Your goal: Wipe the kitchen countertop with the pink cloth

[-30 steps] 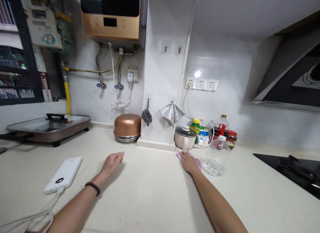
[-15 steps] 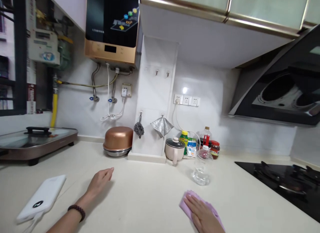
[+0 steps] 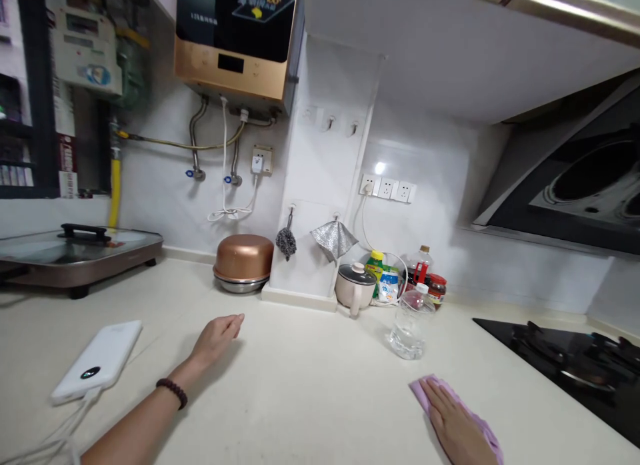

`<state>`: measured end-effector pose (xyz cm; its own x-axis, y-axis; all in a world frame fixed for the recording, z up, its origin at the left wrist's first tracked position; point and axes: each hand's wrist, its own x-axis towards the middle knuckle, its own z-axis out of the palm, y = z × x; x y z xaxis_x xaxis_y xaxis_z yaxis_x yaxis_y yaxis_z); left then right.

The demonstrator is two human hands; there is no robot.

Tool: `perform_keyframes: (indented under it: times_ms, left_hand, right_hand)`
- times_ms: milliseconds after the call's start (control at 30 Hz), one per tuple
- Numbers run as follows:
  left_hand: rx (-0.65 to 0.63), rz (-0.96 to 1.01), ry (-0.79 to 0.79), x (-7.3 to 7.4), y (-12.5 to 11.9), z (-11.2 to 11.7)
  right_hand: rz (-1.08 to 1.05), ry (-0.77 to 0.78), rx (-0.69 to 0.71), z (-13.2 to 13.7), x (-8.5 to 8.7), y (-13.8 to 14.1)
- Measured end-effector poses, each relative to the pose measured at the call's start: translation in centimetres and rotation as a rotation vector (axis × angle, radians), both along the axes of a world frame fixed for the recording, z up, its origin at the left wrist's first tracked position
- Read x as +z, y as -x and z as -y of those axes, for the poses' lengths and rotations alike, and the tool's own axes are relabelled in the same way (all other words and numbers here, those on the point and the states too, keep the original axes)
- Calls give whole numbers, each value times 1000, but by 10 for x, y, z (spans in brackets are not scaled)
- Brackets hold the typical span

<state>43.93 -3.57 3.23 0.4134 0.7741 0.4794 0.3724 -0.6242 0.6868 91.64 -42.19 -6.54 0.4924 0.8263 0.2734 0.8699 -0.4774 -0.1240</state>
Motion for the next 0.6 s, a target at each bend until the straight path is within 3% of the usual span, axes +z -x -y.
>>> perform_keyframes:
  times_ms: [400,600]
  left_hand:
    - [-13,-20,0,5,2,3]
    - [12,-36,-3,8,1,1]
  right_hand:
    - [29,155,88,-185,49,80]
    - [-2,165,157,-266,63,128]
